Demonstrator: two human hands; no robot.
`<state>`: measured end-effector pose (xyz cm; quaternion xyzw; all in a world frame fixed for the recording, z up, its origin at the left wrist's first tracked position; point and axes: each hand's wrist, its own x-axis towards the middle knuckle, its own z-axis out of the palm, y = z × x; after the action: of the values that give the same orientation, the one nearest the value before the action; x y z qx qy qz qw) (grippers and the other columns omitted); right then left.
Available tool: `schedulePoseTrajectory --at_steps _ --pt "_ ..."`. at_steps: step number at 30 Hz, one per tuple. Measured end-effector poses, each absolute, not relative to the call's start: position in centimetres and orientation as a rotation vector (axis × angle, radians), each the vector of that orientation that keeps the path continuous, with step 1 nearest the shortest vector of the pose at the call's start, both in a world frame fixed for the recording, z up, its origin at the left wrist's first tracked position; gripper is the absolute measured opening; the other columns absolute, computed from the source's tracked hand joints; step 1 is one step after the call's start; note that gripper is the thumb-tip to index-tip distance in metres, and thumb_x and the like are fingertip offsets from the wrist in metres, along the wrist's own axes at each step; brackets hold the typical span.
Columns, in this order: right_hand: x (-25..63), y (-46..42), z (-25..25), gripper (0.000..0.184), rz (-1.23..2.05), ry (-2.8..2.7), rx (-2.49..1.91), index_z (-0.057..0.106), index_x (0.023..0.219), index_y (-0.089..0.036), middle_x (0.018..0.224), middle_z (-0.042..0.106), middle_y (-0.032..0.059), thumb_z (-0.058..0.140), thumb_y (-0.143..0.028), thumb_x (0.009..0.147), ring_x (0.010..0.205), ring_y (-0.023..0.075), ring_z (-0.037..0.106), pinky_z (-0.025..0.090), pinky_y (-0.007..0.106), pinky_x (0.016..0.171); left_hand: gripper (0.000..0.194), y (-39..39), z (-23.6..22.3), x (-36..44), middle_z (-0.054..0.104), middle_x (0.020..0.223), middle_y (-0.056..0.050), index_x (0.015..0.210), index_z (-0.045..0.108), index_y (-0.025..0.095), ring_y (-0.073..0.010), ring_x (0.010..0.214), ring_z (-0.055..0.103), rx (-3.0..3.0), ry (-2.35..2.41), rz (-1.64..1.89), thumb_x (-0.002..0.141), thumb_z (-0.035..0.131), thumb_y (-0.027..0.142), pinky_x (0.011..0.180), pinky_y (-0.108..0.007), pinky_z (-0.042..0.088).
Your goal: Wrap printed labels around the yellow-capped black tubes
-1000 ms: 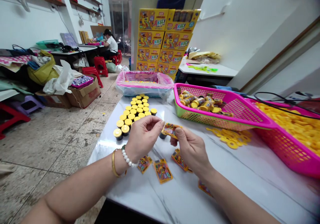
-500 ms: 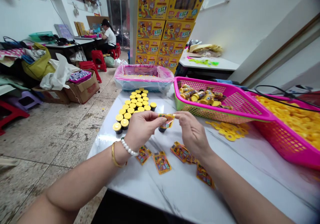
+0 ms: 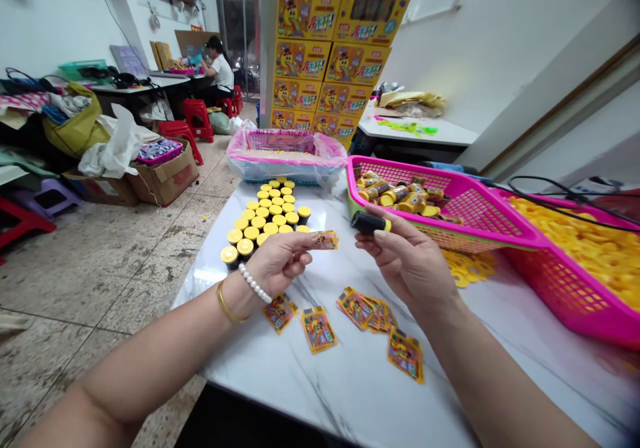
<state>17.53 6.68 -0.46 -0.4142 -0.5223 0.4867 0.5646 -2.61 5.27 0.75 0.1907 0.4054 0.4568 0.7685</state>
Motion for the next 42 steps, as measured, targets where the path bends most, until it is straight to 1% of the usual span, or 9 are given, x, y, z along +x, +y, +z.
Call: schedulePoseTrajectory --at_steps 7,11,17,22,28,31,34,38,42 --pt "16.6 5.5 -1.0 0.028 1.075 -1.34 -0.929 0.068 0.1 -0.025 0.092 0.075 0.0022 0.081 -0.031 0.076 0.076 0.0184 0.072 0.062 0.036 0.075 0.018 5.5 0.6 -2.9 0.063 0.065 -0.001 0.08 0.066 0.007 0.0013 0.036 0.037 0.322 0.768 0.987 0.092 0.054 0.004 0.029 -0.008 0.018" --pt "16.8 5.4 -1.3 0.027 0.73 -1.583 -1.002 0.069 0.101 -0.024 0.093 0.073 0.0034 0.081 -0.029 0.077 0.084 0.0203 0.071 0.061 0.039 0.082 0.019 5.6 0.5 -3.0 0.06 0.063 0.0 0.078 0.062 0.008 0.0009 0.035 0.036 0.289 0.714 0.989 0.094 0.053 0.005 0.028 -0.008 0.017" --pt "17.3 4.8 -0.3 0.022 0.298 -1.854 -0.972 0.067 0.101 -0.025 0.114 0.07 0.0084 0.075 -0.023 0.081 0.108 0.0273 0.069 0.056 0.048 0.096 0.021 5.6 0.2 -2.9 0.057 0.06 0.001 0.075 0.059 0.009 0.0002 0.034 0.033 0.296 0.718 0.973 0.095 0.052 0.007 0.028 -0.01 0.016" --pt "17.2 4.4 0.0 0.02 0.372 -1.945 -0.919 0.066 0.101 -0.025 0.118 0.07 0.0096 0.073 -0.022 0.083 0.108 0.0271 0.07 0.058 0.047 0.094 0.019 5.6 0.0 -2.7 0.058 0.062 0.001 0.074 0.059 0.009 0.001 0.035 0.036 0.331 0.768 0.984 0.092 0.056 0.005 0.03 -0.009 0.016" --pt "16.5 4.2 -1.0 0.026 0.316 -1.858 -0.919 0.064 0.103 -0.024 0.126 0.069 0.0124 0.075 -0.019 0.081 0.117 0.0293 0.067 0.054 0.053 0.103 0.018 5.7 0.0 -2.8 0.061 0.064 -0.001 0.074 0.059 0.01 0.0004 0.035 0.036 0.33 0.749 0.987 0.092 0.056 0.006 0.029 -0.01 0.016" --pt "16.1 4.2 -1.4 0.021 0.606 -1.746 -0.903 0.061 0.102 -0.025 0.126 0.07 0.0117 0.073 -0.022 0.085 0.109 0.0259 0.072 0.06 0.045 0.095 0.018 5.6 0.1 -2.8 0.059 0.061 0.0 0.071 0.059 0.01 0.0002 0.036 0.037 0.392 0.768 1.017 0.089 0.059 0.006 0.031 -0.011 0.013" --pt "16.2 4.3 -1.2 0.021 0.846 -1.681 -0.861 0.063 0.101 -0.026 0.109 0.076 0.0069 0.075 -0.024 0.085 0.095 0.0206 0.076 0.063 0.035 0.085 0.019 5.3 0.2 -2.8 0.053 0.055 0.002 0.069 0.061 0.009 -0.0009 0.039 0.038 0.548 0.807 1.054 0.087 0.065 0.011 0.033 -0.012 0.013" --pt "17.1 4.6 -0.5 0.029 0.79 -1.68 -0.833 0.069 0.103 -0.026 0.101 0.073 0.0031 0.082 -0.021 0.077 0.094 0.0168 0.073 0.06 0.028 0.088 0.016 4.9 0.3 -3.1 0.056 0.06 0.003 0.083 0.067 0.01 -0.0039 0.046 0.045 0.79 0.923 1.195 0.082 0.075 0.024 0.037 -0.014 0.025" --pt "17.5 4.7 -0.4 0.032 0.769 -1.761 -0.819 0.07 0.107 -0.027 0.101 0.071 0.0024 0.082 -0.021 0.079 0.092 0.0159 0.07 0.059 0.028 0.087 0.045 4.9 0.5 -3.7 0.066 0.082 -0.002 0.105 0.068 0.013 -0.0112 0.064 0.061 1.055 0.833 1.098 0.071 0.084 0.039 0.045 -0.019 0.042"
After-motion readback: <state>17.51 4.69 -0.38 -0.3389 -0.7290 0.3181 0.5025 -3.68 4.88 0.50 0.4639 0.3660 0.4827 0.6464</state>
